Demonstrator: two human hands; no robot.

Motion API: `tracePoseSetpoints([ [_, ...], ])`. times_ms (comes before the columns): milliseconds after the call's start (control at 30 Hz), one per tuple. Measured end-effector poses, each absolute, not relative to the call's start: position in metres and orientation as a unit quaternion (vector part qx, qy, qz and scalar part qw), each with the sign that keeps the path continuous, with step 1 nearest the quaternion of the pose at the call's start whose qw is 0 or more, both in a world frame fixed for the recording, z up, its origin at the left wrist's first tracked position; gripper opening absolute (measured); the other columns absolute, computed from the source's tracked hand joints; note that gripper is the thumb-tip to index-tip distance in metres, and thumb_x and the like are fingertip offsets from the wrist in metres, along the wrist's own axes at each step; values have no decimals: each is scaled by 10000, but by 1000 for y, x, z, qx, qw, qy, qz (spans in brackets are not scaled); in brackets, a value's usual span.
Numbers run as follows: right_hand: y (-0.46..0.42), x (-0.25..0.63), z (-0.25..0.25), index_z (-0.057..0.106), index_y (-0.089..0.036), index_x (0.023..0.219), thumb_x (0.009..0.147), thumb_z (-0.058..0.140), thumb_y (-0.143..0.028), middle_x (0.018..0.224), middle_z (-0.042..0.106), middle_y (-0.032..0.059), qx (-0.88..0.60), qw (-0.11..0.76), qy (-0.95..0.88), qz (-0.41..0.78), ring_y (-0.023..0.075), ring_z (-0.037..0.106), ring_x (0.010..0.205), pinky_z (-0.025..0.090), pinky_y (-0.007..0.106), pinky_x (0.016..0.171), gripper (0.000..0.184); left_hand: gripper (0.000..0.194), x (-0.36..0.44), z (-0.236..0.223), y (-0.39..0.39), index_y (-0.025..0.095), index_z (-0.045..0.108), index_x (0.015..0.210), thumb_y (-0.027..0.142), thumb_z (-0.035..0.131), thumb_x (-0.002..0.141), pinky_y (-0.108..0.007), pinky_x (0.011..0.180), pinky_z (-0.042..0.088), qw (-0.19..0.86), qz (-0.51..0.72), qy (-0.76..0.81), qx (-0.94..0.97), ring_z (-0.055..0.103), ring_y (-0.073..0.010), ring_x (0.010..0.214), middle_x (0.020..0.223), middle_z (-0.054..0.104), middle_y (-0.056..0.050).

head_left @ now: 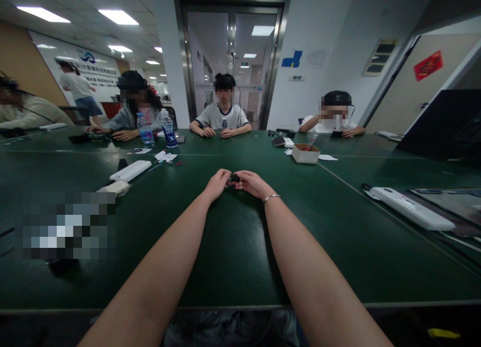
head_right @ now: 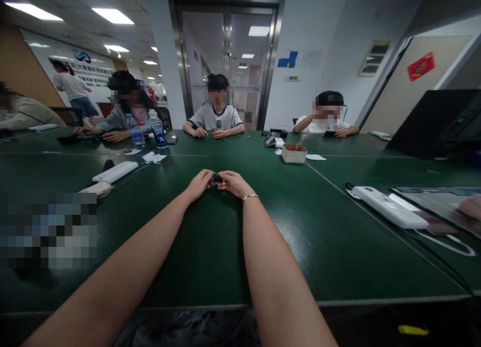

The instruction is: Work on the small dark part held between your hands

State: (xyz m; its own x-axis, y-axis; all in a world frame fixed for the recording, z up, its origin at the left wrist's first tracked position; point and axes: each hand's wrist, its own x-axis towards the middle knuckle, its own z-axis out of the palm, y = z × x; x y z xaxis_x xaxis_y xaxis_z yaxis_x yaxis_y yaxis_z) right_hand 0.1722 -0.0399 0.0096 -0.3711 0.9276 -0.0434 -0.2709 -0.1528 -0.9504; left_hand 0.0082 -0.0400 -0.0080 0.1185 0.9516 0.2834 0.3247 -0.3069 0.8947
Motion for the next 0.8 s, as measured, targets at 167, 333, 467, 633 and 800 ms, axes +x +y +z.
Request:
tracePoseSetpoints([
  [167,-38,173,7,604,-126,869,889,527,-124,675,661,44,-341,443,-483,674,109,639,549,552,233,578,80,178,8,-12,-36,190,576,954,256,500,807,-234,616,401,329,465,482,666,521,-108,626,677,567,14],
  [333,-37,173,7,606,-129,855,882,538,-133,693,669,49,-340,441,-482,677,111,638,547,549,236,578,73,220,7,-12,-35,192,573,944,332,427,857,-242,575,387,346,451,485,664,500,-114,567,608,539,20],
  [467,-38,173,7,601,-129,856,892,509,-119,679,663,44,-345,445,-477,674,111,641,553,555,238,588,99,173,8,-11,-37,194,578,951,260,496,813,-234,611,402,333,469,477,665,518,-107,623,698,569,9],
  [633,-37,173,7,603,-128,867,876,553,-145,693,668,43,-343,439,-486,673,104,636,544,558,233,586,54,246,8,-10,-39,194,585,925,331,385,882,-237,565,387,350,449,478,669,480,-109,546,591,525,21],
  [800,-37,173,6,599,-133,858,875,562,-148,676,667,39,-342,443,-484,672,103,635,531,562,227,573,44,184,9,-11,-37,189,574,956,280,461,843,-233,613,410,349,459,475,665,530,-107,634,713,578,7],
])
